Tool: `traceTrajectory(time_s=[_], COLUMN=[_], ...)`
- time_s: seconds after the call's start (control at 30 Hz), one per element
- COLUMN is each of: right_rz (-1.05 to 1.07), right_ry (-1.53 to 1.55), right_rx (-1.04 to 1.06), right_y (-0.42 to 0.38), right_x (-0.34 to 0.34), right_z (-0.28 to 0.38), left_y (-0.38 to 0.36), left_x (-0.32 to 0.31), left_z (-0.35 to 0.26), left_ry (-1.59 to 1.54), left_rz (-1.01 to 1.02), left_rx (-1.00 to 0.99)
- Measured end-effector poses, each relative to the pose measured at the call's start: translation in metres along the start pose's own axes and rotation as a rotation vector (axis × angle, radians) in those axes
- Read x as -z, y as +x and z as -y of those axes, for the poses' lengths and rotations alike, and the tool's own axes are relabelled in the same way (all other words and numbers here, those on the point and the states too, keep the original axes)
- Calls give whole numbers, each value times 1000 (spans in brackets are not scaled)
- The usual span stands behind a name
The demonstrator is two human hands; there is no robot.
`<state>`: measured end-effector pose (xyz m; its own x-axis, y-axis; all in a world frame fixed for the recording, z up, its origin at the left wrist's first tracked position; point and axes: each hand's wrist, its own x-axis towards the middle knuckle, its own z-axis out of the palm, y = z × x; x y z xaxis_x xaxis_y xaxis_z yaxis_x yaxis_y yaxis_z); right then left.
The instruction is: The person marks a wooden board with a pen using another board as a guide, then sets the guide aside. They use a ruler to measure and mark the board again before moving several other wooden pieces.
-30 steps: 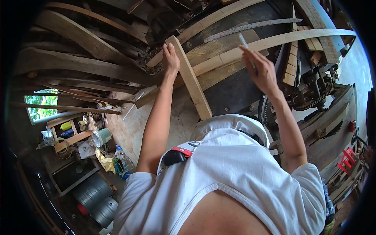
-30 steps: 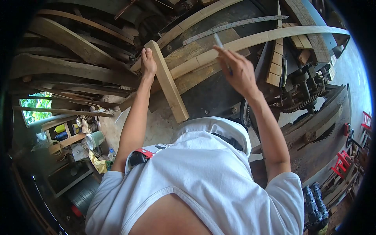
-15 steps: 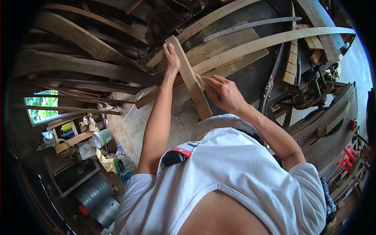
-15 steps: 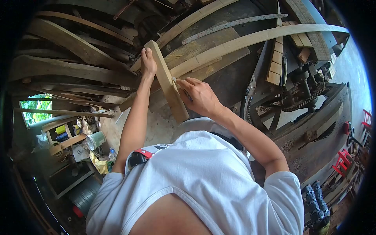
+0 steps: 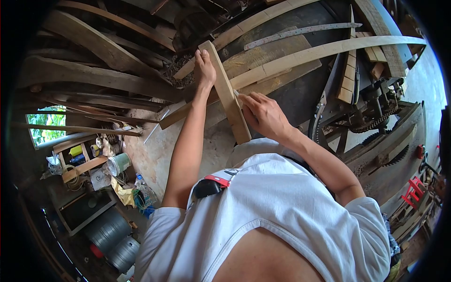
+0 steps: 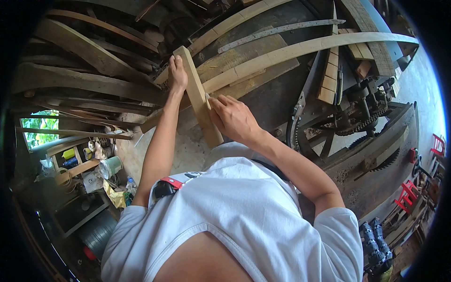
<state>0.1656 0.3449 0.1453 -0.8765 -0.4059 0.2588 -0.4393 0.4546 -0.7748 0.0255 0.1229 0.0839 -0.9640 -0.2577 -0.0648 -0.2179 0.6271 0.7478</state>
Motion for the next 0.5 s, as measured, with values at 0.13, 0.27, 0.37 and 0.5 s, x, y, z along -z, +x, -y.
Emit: traceTrajectory(time_s=[0.13,0.27,0.37,0.5], right_rz=[-14,40,71,51], right_ry=[-3,-4,2,42], right_rx=[-2,-19,-16,-32], right_y=[15,1,-15,-9], right_x=[-11,1,-9,-3], right_z=[-10,3,-8,-5], left_y=[1,0,-6,-3], left_x=[-2,3,3,1], left_z=[5,-1,-6,-5], left_ry=[18,34,5,-1], left_rz=[-50,-15,-47,-60], left_rx=[-28,5,-26,-42])
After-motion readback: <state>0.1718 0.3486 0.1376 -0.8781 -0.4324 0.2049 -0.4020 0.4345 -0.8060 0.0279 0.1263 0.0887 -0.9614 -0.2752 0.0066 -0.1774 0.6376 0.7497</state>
